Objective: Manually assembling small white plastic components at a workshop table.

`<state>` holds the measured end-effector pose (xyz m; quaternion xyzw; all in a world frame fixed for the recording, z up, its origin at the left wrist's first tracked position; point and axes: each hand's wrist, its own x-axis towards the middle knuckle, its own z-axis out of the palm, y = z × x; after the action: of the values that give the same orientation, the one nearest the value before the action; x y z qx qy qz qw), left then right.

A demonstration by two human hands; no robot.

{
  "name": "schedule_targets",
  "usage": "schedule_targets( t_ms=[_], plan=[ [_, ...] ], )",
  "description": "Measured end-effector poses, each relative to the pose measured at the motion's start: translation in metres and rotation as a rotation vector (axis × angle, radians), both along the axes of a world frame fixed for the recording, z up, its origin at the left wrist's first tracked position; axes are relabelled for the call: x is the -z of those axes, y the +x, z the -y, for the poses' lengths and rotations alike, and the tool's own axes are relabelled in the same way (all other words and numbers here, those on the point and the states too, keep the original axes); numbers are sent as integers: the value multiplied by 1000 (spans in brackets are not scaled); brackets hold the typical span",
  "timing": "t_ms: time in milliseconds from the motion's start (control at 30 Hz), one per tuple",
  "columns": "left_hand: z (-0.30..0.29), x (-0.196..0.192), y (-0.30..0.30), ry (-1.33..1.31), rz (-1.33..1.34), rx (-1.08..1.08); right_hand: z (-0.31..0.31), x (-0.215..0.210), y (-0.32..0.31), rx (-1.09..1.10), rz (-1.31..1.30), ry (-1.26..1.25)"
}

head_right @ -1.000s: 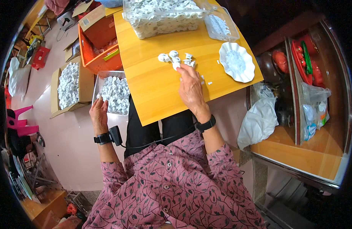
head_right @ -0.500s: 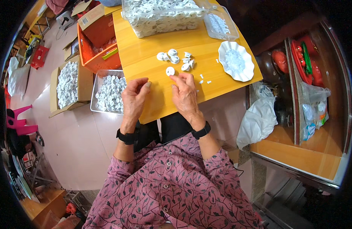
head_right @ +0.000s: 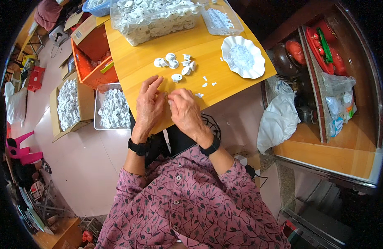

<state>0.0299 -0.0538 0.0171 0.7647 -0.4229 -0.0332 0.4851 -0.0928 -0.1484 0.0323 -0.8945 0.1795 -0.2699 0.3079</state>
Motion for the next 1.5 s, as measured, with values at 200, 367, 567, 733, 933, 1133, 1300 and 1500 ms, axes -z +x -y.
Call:
schedule_targets(
  t_ms=[200,367,567,733,933,1133,1300,1500],
  plan=[
    [21,-10,2,-6,69,90,3,-3,-41,158,51,38],
    [38,-15,-2,30,83,106,20,3,-64,291,2,17],
    [37,-9,-5,101,74,105,35,6,-69,336,-17,-121],
    [20,-4,-13,52,35,72,33,6,-55,320,-109,-324],
    [-2,-1,-28,41,-83,-86,35,17,-41,263,12,-47],
    [-12,3,-29,32,-12,-62,48,13,-46,357,-46,-280],
    [-13,7,-28,-46,-37,-84,52,11,-47,283,-179,-434],
    [-13,6,-30,-119,-215,-104,49,21,-63,268,-22,-155]
  ],
)
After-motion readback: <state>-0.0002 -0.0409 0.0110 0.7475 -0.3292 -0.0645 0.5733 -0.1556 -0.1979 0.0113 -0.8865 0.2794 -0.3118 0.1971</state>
